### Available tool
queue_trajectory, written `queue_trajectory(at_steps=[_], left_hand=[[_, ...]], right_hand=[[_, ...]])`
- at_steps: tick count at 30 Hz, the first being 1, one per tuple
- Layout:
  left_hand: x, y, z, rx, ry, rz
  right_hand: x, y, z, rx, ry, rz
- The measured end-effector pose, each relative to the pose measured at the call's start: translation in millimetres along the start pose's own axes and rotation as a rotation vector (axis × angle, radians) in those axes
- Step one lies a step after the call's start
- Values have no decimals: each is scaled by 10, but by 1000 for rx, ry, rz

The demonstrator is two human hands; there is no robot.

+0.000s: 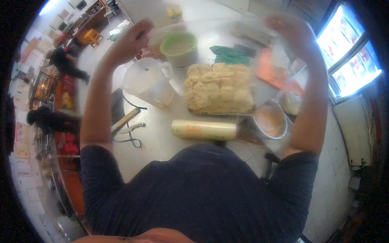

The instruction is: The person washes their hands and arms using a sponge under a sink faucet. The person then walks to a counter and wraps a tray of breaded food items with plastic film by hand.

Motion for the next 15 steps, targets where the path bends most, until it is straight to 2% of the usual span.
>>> queue_trajectory(at_steps=[2, 3, 6, 8, 9, 10, 12, 13, 14, 15], left_hand=[[-345, 319, -243, -30, 127, 71], [-496, 490, -375, -33, 110, 65], [-888, 1085, -927, -231, -60, 14], [-1061, 1568, -1357, -501, -97, -106], [-1104, 1706, -1411, -508, -110, -120], [-1106, 1858, -1458, -500, -157, -180], [-1153, 2146, -1609, -493, -213, -255], [-1138, 2324, -1737, -641, -190, -341], [-1105, 2491, -1859, -788, -163, -427], [-1052, 2639, -1943, -787, -169, -441]], right_hand=[[-308, 326, 416, -2, 61, -74], [-444, 517, 636, 3, 116, -140], [-748, 1137, 1367, -66, 100, -223], [-887, 1752, 2259, -365, 160, -246], [-848, 1859, 2173, -201, 147, -253], [-857, 2006, 2326, -217, 155, -261], [-767, 2372, 2576, -129, 19, -390], [-700, 2604, 2797, -185, 161, -571], [-605, 2824, 2982, -197, 168, -579], [-461, 3079, 3223, -270, 149, -574]])
Point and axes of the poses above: each hand's wrist, its own x-axis away from the middle knuckle, its own y-axis out of the palm, z = x × y, the point moved 4 cm from there along -x, towards the middle knuckle, and after that the axes turned 6 degrees about z, right-handed, at the moved point
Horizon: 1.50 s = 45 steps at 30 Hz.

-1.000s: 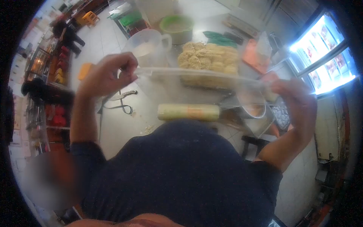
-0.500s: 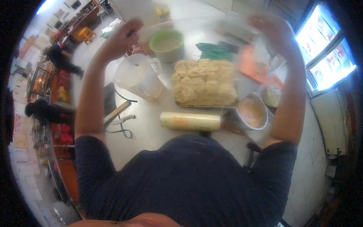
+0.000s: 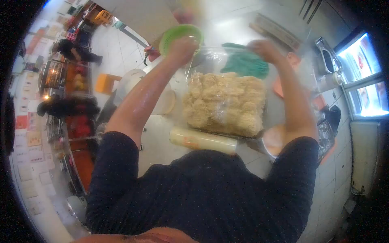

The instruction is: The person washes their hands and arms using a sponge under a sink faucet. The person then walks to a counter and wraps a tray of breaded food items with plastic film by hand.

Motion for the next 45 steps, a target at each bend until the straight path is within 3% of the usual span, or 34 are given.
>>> queue_trajectory(at_steps=[3, 5, 6, 7, 9, 10, 12, 13, 15, 16, 18, 19, 21, 25, 27, 31, 33, 36, 37, 39, 40, 43, 45], left_hand=[[69, 365, 45, 68, -100, 143], [294, 540, 147, 83, 135, 246], [370, 482, 163, 318, -133, 202], [387, 670, 152, 320, -146, 188], [446, 1118, 30, 288, -366, 77], [456, 955, 58, 289, -378, 69], [453, 748, 93, 220, -404, -199], [457, 761, 75, 221, -412, -200], [520, 874, 55, 422, -541, -485], [528, 1020, 27, 423, -545, -482], [612, 1286, -73, 731, -858, -407], [597, 1371, -113, 735, -863, -404], [697, 1538, -176, 1075, -1203, -339], [799, 1684, -79, 1455, -1202, -182], [763, 1704, 5, 1625, -947, -65], [876, 1619, 42, 1787, -966, -33], [969, 1769, 69, 1975, -910, -74], [1053, 1894, 1, 1968, -974, -114], [1039, 1961, -24, 1981, -974, -92], [970, 2133, -74, 1879, -926, -76], [956, 2186, -84, 1893, -925, -52], [965, 2426, -78, 1865, -914, -10], [948, 2510, -84, 951, -535, 115]], right_hand=[[-1, 274, 146, -23, 1, -38], [13, 406, 85, 17, 37, -85], [1, 460, 65, 34, 54, -176], [-5, 541, 65, 51, 71, -267], [-73, 730, 254, 46, 78, -287], [-102, 804, 320, 77, 94, -312], [-175, 885, 339, 111, 101, -340], [-199, 918, 302, 146, 103, -378], [-264, 948, 266, 185, 100, -415], [-297, 1000, 343, 256, 142, -470], [-376, 1098, 357, 340, 181, -594], [-415, 1059, 323, 345, 177, -597], [-397, 1033, 148, 325, 123, -744], [-441, 1261, 288, 538, 223, -833], [-501, 1437, 474, 512, 238, -929], [-578, 1304, 48, 662, 82, -941], [-646, 1252, -61, 724, 67, -900], [-813, 1145, -235, 562, 66, -589], [-849, 1163, -289, 580, 54, -592], [-977, 1176, -380, 643, -30, -491], [-987, 1218, -435, 836, -77, -546], [-979, 1183, -358, 1013, 102, -549], [-1030, 1268, -1, 931, 108, -587]])
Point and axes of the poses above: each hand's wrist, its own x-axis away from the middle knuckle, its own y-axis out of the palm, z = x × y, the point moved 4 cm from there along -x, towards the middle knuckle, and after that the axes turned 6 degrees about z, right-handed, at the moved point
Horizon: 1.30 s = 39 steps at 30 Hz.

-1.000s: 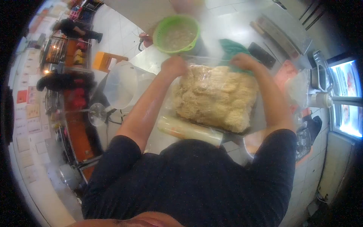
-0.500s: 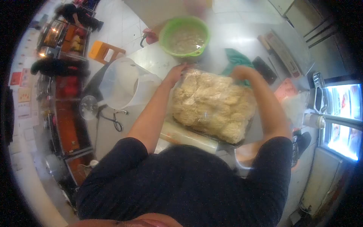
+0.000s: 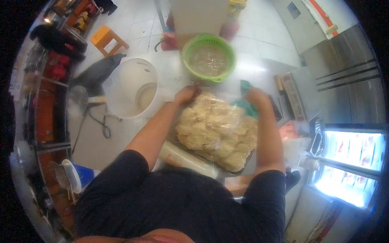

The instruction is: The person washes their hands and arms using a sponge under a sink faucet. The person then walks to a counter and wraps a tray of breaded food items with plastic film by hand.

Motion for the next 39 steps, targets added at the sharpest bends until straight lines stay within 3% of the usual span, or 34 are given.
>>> queue_trajectory(at_steps=[2, 4, 6, 8, 11, 13, 16, 18, 19, 20, 22, 24, 26, 28, 30, 32, 35, 39], left_hand=[[-30, -68, 77, 32, -48, -20], [-39, -118, 136, 63, -94, -47], [-106, -89, 109, 342, -212, -74], [-136, -2, 118, 362, -126, -19], [-257, 270, -74, 278, 4, -4], [-333, 325, -117, 173, 54, -31], [-323, 207, -20, 161, -9, -30], [-182, -10, 108, 287, -287, -108], [-192, -37, 91, 287, -285, -106], [-161, -75, 64, 324, -357, -66], [-41, 84, -170, 353, -436, -48], [124, 180, -404, 258, -382, 188], [484, 94, -307, 333, -390, 174], [888, 15, -331, 127, -583, 98], [1197, -306, -64, 318, -486, -37], [1512, -494, 124, 438, -518, 0], [1898, -695, 378, 428, -530, -33], [2101, -569, 248, 581, -589, -106]], right_hand=[[-54, 88, 38, -82, -31, -36], [119, 201, -67, -356, -4, -272], [255, 190, -159, -326, -55, -348], [327, 203, -150, -294, -103, -427], [261, 476, 48, -227, 125, -498], [335, 471, 94, -168, 112, -494], [428, 434, 191, -110, 58, -452], [330, 502, 418, -141, 42, -397], [299, 488, 533, -177, 215, -432], [348, 496, 628, -180, 218, -434], [474, 389, 810, -534, 91, 120], [744, 301, 882, -594, 137, 192], [977, 418, 1010, -626, 154, 329], [1192, 761, 1201, -662, 241, 268], [1426, 1001, 1294, -649, 290, 255], [1649, 1228, 1361, -637, 335, 246], [2016, 1497, 1361, -705, 373, 437], [2390, 2127, 1204, -783, 459, 417]])
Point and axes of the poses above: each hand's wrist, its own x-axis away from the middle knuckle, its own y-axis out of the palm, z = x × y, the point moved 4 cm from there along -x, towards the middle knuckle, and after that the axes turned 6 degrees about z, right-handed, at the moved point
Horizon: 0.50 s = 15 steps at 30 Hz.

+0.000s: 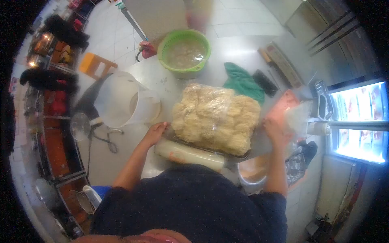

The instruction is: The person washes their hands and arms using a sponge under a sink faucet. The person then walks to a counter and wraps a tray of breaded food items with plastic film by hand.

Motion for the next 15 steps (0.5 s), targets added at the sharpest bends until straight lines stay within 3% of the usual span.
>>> queue_trajectory(at_steps=[2, 4, 5, 7, 10, 12, 15], left_hand=[[-55, 1, -53, -85, -17, -55], [-15, -34, 173, -171, 56, -30], [27, -55, 270, -247, 131, -11], [68, -103, 188, -259, 146, 22], [272, -179, 98, -281, 277, 146], [524, -202, 96, -289, 396, 238], [920, -281, -45, -340, 332, 407]], right_hand=[[205, 85, -32, -37, 49, 7], [494, -88, -493, -205, 252, 129], [541, -21, -415, -213, 253, 128], [685, 2, -323, -252, 52, 405], [1137, 20, -407, -266, 23, 531], [1544, 103, -535, -309, 94, 517], [2180, 248, -933, -382, 178, 324]])
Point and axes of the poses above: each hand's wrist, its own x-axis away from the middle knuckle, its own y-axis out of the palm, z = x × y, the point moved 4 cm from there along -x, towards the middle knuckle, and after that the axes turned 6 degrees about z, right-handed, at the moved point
